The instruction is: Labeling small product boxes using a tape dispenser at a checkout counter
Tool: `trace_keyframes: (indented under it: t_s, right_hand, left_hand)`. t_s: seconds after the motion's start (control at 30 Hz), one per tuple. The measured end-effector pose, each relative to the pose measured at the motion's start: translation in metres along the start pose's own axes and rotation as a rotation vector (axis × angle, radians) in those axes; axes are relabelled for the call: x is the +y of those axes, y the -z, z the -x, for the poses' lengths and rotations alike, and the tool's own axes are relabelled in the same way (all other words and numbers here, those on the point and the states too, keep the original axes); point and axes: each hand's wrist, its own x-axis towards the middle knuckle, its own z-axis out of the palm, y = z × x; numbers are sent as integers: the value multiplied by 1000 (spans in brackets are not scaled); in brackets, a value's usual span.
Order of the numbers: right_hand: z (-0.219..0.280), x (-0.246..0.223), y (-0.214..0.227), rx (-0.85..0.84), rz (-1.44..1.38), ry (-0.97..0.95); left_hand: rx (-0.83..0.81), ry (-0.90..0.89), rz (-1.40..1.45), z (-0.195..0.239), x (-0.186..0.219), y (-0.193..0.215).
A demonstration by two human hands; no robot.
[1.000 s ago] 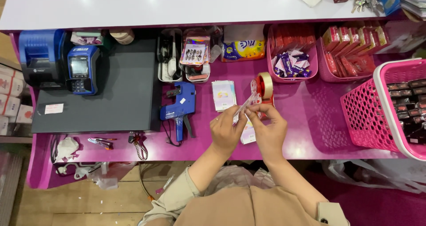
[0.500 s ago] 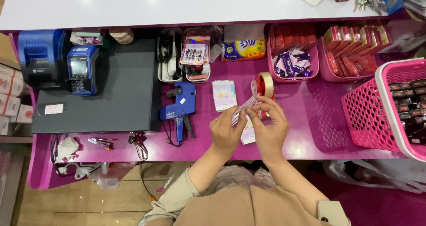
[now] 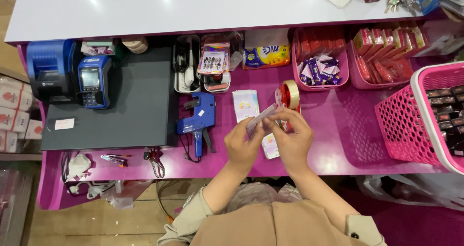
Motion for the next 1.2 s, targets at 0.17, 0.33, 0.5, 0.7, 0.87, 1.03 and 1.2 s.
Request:
trace_keyframes:
  t_s: [0.17, 0.33, 0.5, 0.7, 0.87, 1.03, 1.2]
  right_hand:
    - [-3, -10, -3, -3, -80, -154]
    - [-9, -10, -3, -47, -164, -309]
    - [-11, 6, -9, -112, -270, -402]
    - [-8, 36, -20, -257, -349, -537]
    - [6, 80, -34, -297, -334, -629]
    - [10, 121, -49, -277, -267, -659]
    - [10, 154, -68, -277, -107, -616]
  left_hand:
    - [-22, 99, 104, -11, 8, 11]
    - [-58, 216, 165, -14, 3, 16]
    - [-100, 391, 237, -17, -9, 19]
    - [-186, 602, 258, -26, -27, 23]
    - [-278, 677, 160, -26, -49, 22]
    - [-370, 584, 10, -20, -59, 22]
    - [-563, 575, -52, 12, -104, 0]
